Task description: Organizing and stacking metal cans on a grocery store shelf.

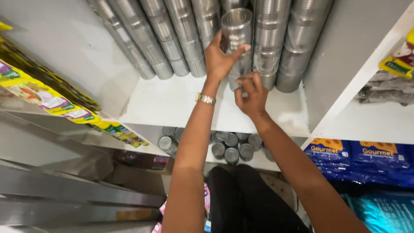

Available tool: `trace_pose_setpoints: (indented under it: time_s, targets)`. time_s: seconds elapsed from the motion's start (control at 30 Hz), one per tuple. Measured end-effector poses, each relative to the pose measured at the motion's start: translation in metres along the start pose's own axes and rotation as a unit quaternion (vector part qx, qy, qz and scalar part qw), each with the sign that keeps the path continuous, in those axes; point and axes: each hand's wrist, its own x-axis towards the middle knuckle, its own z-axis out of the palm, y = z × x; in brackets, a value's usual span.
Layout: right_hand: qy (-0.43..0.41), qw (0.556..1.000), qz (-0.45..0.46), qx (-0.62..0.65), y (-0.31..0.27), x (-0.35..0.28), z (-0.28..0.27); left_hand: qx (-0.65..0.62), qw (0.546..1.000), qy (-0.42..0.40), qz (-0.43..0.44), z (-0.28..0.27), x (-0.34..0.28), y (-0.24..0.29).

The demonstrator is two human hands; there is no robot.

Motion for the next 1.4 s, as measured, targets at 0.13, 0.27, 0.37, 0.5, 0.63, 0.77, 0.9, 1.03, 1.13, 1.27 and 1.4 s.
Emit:
trace_pose_setpoints:
  time_s: [0.13, 0.27, 0.37, 0.5, 0.63, 0.77, 0.9, 1.03, 1.13, 1.27, 1.4]
  targets:
    - [-0.006, 1.0, 0.02, 0.013, 0.001, 0.003, -0.001, -0.05, 0.998, -0.034, -0.01, 0.003, 0.01, -0.009]
    - [-0.022, 1.0, 0.006, 0.0, 0.003, 0.002, 0.002, -0.054, 0.998, -0.036, -0.006, 0.002, 0.009, -0.018]
    - [-0.037, 0.998, -0.032, -0.028, 0.013, -0.002, 0.005, -0.03, 0.999, -0.023, -0.009, 0.006, 0.01, -0.024]
    - [-0.059, 0.998, -0.02, 0.004, 0.023, -0.011, 0.006, 0.043, 0.998, -0.002, 0.042, 0.011, -0.014, -0.051]
    - [-0.079, 0.996, -0.042, 0.015, 0.032, -0.012, 0.005, 0.064, 0.995, 0.042, 0.061, -0.019, -0.085, -0.007]
    - [-0.114, 0.987, -0.097, 0.064, 0.02, -0.014, -0.007, 0.002, 0.998, 0.046, 0.035, -0.065, -0.192, 0.016]
    - [-0.119, 0.969, -0.209, 0.06, -0.016, -0.025, -0.004, -0.007, 0.994, 0.096, -0.053, -0.088, -0.28, -0.018]
    - [-0.152, 0.934, -0.324, -0.011, -0.05, -0.096, -0.005, -0.045, 0.964, 0.168, -0.199, -0.087, -0.367, -0.076]
    - [-0.274, 0.908, -0.274, 0.16, -0.033, -0.162, 0.013, -0.059, 0.936, 0.177, -0.3, -0.069, -0.427, -0.128]
    - [-0.434, 0.896, -0.077, 0.061, 0.046, -0.259, 0.032, 0.109, 0.938, 0.202, -0.258, -0.048, -0.466, -0.175]
    - [-0.532, 0.836, 0.081, -0.111, 0.098, -0.336, 0.043, 0.072, 0.926, 0.118, -0.351, -0.03, -0.48, -0.224]
